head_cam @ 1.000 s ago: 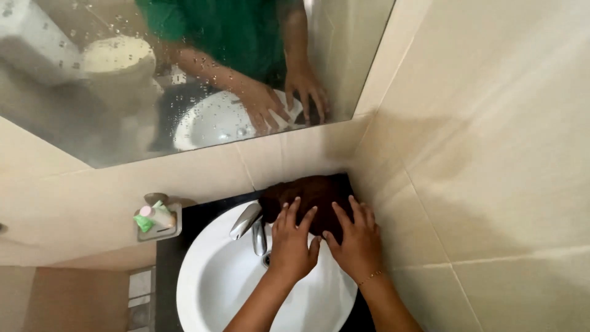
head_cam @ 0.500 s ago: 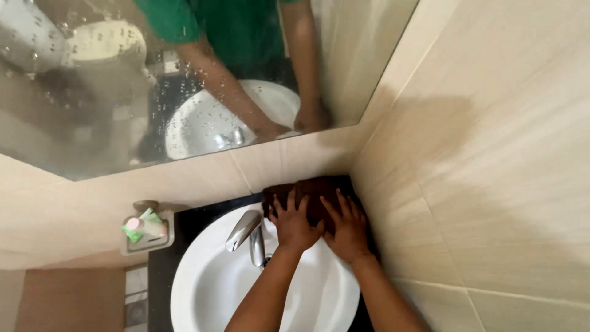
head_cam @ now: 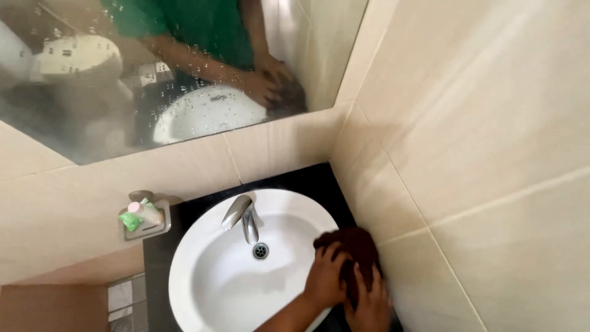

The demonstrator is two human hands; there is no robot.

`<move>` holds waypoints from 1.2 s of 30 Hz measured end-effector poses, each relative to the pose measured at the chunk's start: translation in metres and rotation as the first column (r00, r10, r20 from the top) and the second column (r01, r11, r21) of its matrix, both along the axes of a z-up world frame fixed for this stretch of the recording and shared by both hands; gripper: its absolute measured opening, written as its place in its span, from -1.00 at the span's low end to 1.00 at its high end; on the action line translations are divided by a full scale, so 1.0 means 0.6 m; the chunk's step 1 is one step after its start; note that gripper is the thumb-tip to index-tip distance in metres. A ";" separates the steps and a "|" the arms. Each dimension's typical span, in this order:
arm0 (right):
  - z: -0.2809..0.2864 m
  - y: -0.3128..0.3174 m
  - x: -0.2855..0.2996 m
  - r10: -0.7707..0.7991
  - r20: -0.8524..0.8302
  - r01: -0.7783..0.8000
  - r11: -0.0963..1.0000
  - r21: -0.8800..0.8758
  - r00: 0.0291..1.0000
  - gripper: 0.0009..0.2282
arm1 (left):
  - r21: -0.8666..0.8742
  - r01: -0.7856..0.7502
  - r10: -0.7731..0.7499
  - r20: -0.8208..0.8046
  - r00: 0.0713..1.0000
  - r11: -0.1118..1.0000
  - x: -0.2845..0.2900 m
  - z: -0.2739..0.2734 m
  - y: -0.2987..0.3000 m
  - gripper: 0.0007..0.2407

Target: Cleaning a bathroom sink, countertop, and mirror using a cloth.

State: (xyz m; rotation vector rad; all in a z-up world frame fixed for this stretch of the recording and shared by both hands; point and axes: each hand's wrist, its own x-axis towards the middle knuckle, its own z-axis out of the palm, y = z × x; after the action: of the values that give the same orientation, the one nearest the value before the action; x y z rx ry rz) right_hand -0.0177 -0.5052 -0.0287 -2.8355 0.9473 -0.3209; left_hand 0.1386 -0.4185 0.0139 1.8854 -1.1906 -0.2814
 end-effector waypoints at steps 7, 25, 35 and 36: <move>0.017 0.038 -0.134 -0.208 0.188 0.134 0.929 0.344 0.960 -0.64 | 0.004 0.090 -0.090 -0.099 0.991 0.996 -0.111 0.013 0.095 -0.72; 0.154 0.042 -0.076 -0.460 0.056 -0.057 0.013 0.998 0.886 -0.54 | 0.369 -0.339 0.452 -0.867 0.211 0.865 -0.104 0.111 0.205 -0.65; 0.237 0.049 0.022 -0.085 0.220 -0.204 0.162 0.965 0.972 -0.19 | 0.175 -0.363 0.314 -0.875 0.368 0.915 -0.016 0.222 0.225 -0.38; 0.250 0.057 0.037 -0.097 0.284 -0.256 0.229 0.939 0.954 -0.17 | 0.062 -0.308 0.201 -0.874 0.442 0.949 -0.011 0.224 0.230 -0.05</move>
State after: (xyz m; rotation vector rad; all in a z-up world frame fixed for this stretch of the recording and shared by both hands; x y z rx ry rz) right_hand 0.0045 -0.4711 0.1212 -1.5346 0.5607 -0.0414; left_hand 0.1323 -0.2805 0.1482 1.4286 -0.1772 -0.8772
